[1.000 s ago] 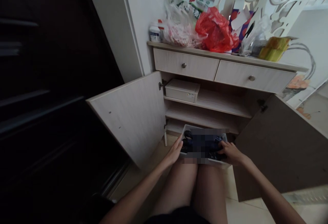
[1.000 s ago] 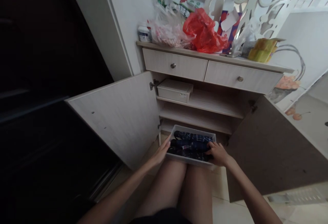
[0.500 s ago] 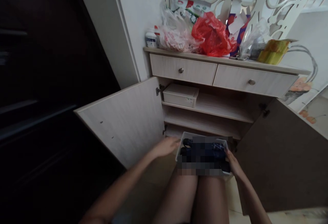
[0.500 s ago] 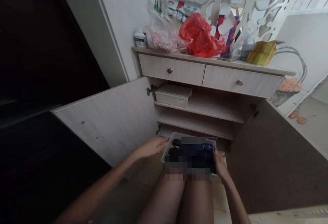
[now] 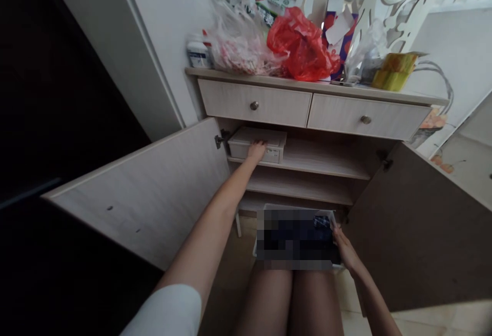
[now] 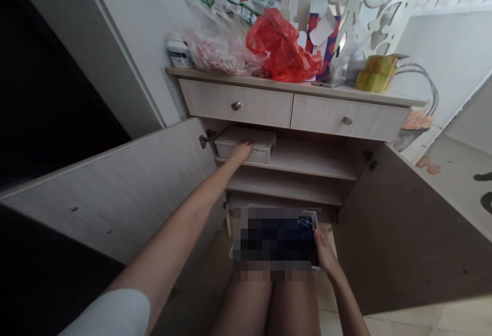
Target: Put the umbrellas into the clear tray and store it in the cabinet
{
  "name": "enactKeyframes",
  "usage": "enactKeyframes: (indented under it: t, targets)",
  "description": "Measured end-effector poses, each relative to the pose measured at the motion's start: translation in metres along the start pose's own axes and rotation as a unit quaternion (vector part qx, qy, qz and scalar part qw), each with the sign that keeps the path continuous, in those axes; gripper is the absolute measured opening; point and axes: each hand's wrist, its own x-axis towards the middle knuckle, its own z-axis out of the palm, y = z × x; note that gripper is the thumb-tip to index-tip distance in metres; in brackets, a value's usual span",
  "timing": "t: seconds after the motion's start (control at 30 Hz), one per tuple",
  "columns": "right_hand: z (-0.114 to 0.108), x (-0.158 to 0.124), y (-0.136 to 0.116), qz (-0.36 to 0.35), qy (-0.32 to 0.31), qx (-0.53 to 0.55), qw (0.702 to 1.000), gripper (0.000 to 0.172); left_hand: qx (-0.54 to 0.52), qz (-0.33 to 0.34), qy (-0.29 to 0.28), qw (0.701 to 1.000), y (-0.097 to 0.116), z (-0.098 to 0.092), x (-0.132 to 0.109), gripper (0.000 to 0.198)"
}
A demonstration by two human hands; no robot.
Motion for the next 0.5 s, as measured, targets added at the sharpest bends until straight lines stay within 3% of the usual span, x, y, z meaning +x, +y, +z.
enactKeyframes:
  t: [0.27, 0.33, 0.4, 0.43, 0.5]
  targets:
    - [0.000, 0.003, -0.004, 0.013, -0.016, 0.033, 0.999, 0.106, -0.021, 0.064, 0.010, 0.998, 0.038, 0.008, -0.023, 0.046]
    - [0.000, 0.001, -0.007, 0.019, -0.018, 0.038, 0.999, 0.107, -0.064, -0.012, 0.060, 0.996, 0.033, 0.001, -0.023, 0.058]
    - [-0.001, -0.001, -0.008, 0.022, -0.017, 0.035, 0.999, 0.105, -0.138, -0.175, 0.121, 0.967, 0.017, -0.008, -0.020, 0.069]
    - [-0.001, -0.003, -0.009, 0.019, -0.015, 0.033, 0.999, 0.104, -0.188, -0.256, 0.127, 0.940, 0.005, -0.013, -0.020, 0.073]
    - [-0.003, -0.004, -0.008, 0.009, -0.011, 0.035, 0.999, 0.102, -0.293, -0.349, 0.066, 0.888, -0.018, -0.019, -0.022, 0.079]
